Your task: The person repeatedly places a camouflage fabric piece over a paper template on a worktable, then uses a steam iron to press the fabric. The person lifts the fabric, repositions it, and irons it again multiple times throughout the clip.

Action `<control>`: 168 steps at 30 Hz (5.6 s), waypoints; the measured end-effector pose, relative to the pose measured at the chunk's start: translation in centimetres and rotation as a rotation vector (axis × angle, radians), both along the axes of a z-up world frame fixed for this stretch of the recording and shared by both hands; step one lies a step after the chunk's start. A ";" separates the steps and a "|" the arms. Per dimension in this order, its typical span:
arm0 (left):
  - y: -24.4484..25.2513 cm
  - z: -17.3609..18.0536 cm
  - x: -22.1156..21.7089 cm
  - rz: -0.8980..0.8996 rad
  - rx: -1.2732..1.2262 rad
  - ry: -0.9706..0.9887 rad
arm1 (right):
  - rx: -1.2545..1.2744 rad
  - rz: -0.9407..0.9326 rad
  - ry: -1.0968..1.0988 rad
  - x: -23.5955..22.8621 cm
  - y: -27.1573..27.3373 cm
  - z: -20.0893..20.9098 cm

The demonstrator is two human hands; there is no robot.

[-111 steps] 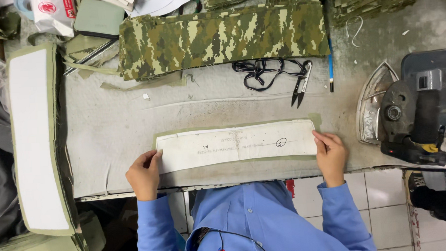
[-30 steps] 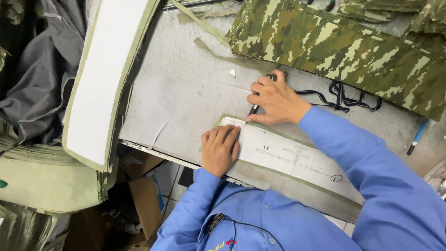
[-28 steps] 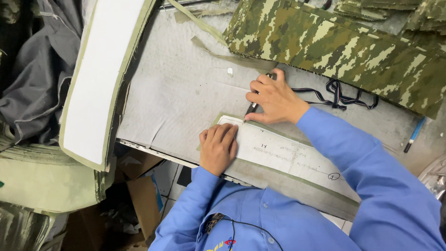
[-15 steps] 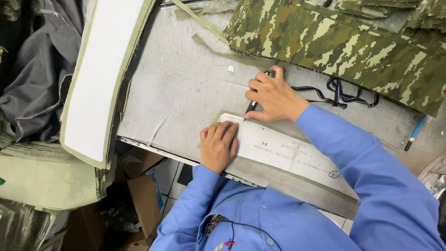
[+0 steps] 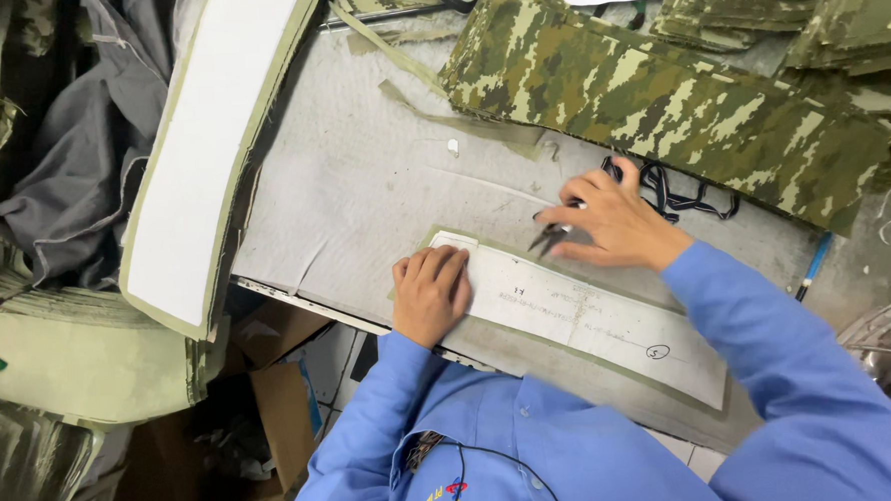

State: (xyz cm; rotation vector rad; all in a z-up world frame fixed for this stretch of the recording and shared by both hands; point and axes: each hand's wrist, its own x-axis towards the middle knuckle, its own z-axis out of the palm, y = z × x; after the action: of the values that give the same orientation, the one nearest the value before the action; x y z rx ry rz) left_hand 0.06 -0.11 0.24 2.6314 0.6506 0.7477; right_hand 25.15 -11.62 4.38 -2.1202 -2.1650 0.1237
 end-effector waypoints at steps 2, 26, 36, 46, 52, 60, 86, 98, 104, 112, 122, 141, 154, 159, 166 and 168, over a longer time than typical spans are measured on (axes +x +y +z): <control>-0.1 -0.2 0.0 -0.002 0.013 0.044 | -0.171 -0.063 -0.012 1.2 -4.0 -0.3; -18.5 -4.0 16.5 -0.668 -0.191 0.186 | -0.002 -0.075 -0.145 7.6 -20.6 -2.4; -18.2 -2.5 17.2 -0.763 -0.161 0.137 | 0.033 -0.033 -0.114 8.4 -20.7 -3.4; -17.4 -2.6 15.1 -0.896 -0.013 -0.044 | -0.250 -0.639 -0.164 5.2 -24.5 10.5; -17.6 -3.3 15.0 -0.909 -0.039 -0.073 | 0.026 -1.571 0.118 2.7 -33.6 10.7; -17.7 -3.9 15.2 -0.901 -0.022 -0.074 | -0.195 -1.520 0.250 -2.2 -31.9 9.7; -5.1 -3.7 9.3 -0.953 -0.017 0.007 | -0.227 -0.644 0.110 -5.6 -16.8 9.0; 4.7 -0.6 5.6 -0.869 -0.067 0.035 | -0.268 -0.487 0.177 -7.3 -6.6 10.1; 6.6 -1.6 5.4 -0.670 -0.116 -0.026 | -0.324 -0.492 0.091 -7.1 -7.1 8.4; 6.9 -0.5 3.5 -0.669 0.196 -0.108 | -0.313 -0.398 0.094 -7.7 -3.6 8.9; 6.8 1.8 1.9 -0.493 -0.032 0.124 | -0.458 -0.342 0.218 -9.1 0.0 10.7; 1.2 2.6 -1.4 0.015 0.062 0.233 | 0.117 -1.208 -0.001 -1.9 -29.4 9.4; 0.8 0.8 -1.6 0.257 -0.351 0.199 | 0.333 -1.180 -0.010 -4.7 -27.2 -0.4; 0.0 4.0 -1.6 0.286 -0.623 0.101 | 0.339 -1.112 0.246 -6.1 -25.1 -4.5; 0.5 3.7 -1.1 0.207 -0.683 -0.291 | 0.154 -1.096 0.318 -5.5 -24.3 -4.1; 0.5 3.6 -0.9 0.186 -0.687 -0.342 | 0.147 -1.107 0.369 -5.2 -24.2 -4.2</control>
State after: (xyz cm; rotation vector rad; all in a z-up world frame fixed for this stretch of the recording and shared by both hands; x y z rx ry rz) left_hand -0.85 0.41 3.79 1.7923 0.8680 0.8178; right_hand 19.97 -35.82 0.18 -2.5806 -0.6074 0.2125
